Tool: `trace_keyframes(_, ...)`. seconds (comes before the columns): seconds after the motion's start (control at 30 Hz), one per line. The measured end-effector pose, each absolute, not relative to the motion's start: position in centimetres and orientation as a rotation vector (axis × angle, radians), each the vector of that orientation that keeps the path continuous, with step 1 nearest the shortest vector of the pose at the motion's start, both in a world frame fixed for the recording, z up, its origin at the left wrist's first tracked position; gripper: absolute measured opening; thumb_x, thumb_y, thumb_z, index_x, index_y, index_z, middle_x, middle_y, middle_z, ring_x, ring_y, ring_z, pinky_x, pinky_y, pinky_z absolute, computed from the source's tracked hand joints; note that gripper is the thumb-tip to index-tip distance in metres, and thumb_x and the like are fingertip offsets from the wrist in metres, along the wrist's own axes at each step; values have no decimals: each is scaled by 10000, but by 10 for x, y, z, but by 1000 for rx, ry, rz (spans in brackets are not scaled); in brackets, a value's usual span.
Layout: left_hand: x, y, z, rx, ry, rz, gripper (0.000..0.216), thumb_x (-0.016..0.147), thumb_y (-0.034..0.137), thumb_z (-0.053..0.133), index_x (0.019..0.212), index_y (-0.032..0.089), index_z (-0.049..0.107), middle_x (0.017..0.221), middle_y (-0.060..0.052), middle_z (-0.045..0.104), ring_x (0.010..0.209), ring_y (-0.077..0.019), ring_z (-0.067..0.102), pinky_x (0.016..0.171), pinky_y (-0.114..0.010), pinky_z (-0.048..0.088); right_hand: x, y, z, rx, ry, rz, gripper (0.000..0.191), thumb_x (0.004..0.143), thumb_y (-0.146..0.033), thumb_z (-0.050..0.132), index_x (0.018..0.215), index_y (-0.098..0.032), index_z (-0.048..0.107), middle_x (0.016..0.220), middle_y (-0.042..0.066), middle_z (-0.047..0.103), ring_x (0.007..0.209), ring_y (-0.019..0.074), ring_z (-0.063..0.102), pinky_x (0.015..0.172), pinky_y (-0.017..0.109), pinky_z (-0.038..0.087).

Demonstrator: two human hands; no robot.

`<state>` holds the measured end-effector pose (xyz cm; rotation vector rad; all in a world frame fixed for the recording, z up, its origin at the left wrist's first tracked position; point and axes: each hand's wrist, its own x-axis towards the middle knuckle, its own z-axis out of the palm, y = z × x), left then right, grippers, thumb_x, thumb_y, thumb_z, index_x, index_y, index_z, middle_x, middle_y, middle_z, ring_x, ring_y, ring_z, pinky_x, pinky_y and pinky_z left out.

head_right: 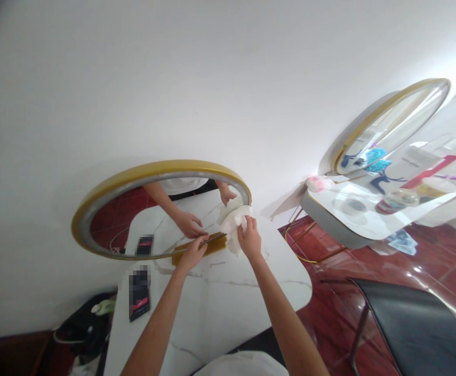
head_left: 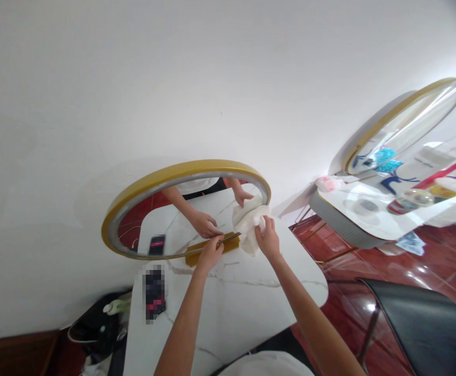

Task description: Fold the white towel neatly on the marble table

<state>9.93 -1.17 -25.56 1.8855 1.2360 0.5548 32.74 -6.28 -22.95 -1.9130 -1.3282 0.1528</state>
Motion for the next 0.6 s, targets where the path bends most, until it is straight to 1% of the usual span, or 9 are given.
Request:
trace_keyframes(0.1, 95, -13, -263, 1862, 1257, 550, 356, 816, 216, 495, 1157, 200, 596, 1224, -68, 608, 1172, -193, 526, 1055, -328, 337, 323, -74, -258, -2038, -1415, 313, 450, 876, -291, 395, 1321, -230, 366, 1224, 102, 487, 921, 218, 594, 662, 298, 471)
trace_keyframes(0.17, 91, -16, -272, 1826, 1276, 531, 346, 804, 220, 507, 1134, 201, 609, 1207, -73, 612, 1148, -202, 537, 1040, -338, 346, 321, -83, -276, -2089, -1520, 448, 461, 856, -244, 411, 1316, -259, 390, 1202, 85, 499, 886, 200, 600, 655, 276, 451)
trace_keyframes(0.3, 80, -34, -299, 1696, 1312, 482, 317, 783, 220, 520, 1078, 182, 630, 1152, -91, 628, 1083, -214, 561, 1003, -352, 369, 312, -105, -302, -2111, -1708, 687, 552, 799, -146, 437, 1313, -347, 428, 1175, 44, 511, 903, 176, 599, 714, 259, 431)
trace_keyframes(0.4, 74, -60, -322, 1560, 1320, 476, 344, 756, 234, 536, 1085, 169, 616, 1126, -91, 634, 1070, -219, 559, 989, -352, 376, 297, -119, -313, -2021, -1772, 858, 574, 784, -149, 454, 1311, -375, 443, 1161, 29, 534, 910, 173, 601, 766, 270, 434)
trace_keyframes(0.47, 71, -80, -336, 1456, 1303, 485, 363, 742, 254, 539, 1085, 156, 609, 1119, -97, 637, 1039, -226, 571, 960, -354, 400, 284, -127, -320, -1840, -1762, 1010, 554, 761, -164, 488, 1283, -350, 485, 1142, 25, 563, 945, 181, 592, 841, 292, 430)
trace_keyframes(0.53, 69, -100, -348, 1339, 1265, 499, 375, 733, 272, 533, 1075, 142, 609, 1096, -103, 649, 1002, -233, 590, 922, -355, 428, 270, -136, -327, -1640, -1674, 1149, 517, 748, -200, 521, 1256, -298, 520, 1148, 36, 582, 1018, 199, 566, 901, 317, 420)
trace_keyframes(0.6, 67, -119, -356, 1217, 1225, 522, 402, 719, 279, 527, 1086, 134, 603, 1077, -102, 662, 985, -238, 604, 891, -353, 449, 257, -146, -334, -1529, -1572, 1257, 490, 755, -263, 541, 1245, -254, 533, 1171, 54, 587, 1034, 212, 555, 879, 330, 445)
